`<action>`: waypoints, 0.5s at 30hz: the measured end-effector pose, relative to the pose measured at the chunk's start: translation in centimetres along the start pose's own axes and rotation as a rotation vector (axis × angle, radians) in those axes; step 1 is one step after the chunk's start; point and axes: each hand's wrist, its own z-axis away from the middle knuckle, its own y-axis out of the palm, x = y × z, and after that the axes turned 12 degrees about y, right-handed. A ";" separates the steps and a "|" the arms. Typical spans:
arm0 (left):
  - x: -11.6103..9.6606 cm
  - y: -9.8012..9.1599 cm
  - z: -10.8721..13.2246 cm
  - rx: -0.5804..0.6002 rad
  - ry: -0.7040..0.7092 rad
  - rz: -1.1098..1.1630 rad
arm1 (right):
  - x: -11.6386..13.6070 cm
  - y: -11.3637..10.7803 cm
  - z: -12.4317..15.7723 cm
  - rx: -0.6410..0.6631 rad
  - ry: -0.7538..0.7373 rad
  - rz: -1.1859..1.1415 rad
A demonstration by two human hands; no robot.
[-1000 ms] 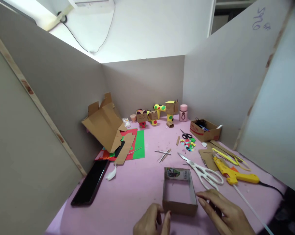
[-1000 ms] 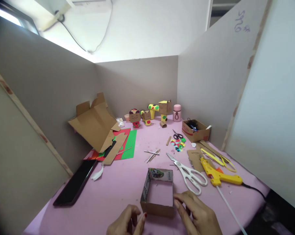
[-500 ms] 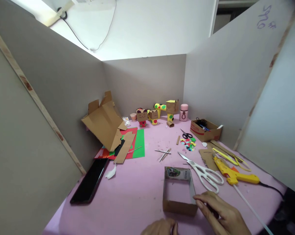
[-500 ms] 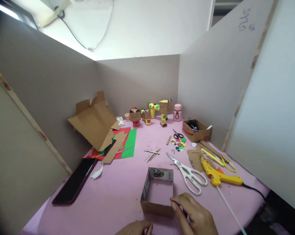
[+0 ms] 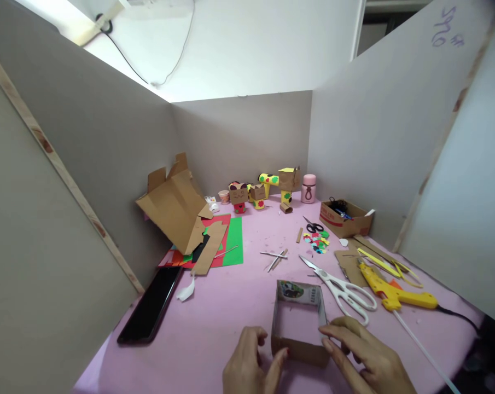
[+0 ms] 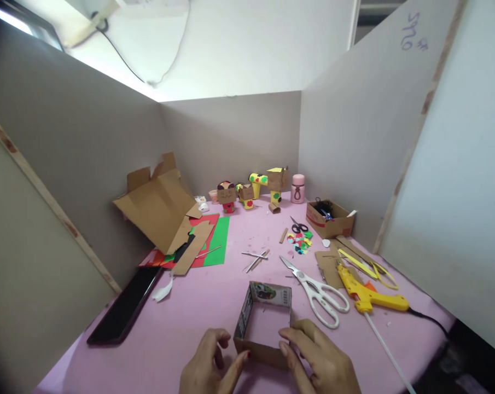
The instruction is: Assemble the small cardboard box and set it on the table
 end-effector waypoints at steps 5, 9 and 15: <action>1.0 0.2 0.2 0.051 0.080 0.141 | -0.2 -0.1 0.0 0.021 0.018 -0.024; 1.4 0.4 0.6 0.027 0.130 0.180 | 0.0 -0.3 0.0 0.041 0.040 -0.034; 1.4 0.2 1.1 0.018 0.011 0.247 | -0.2 -0.2 0.1 0.060 0.073 -0.034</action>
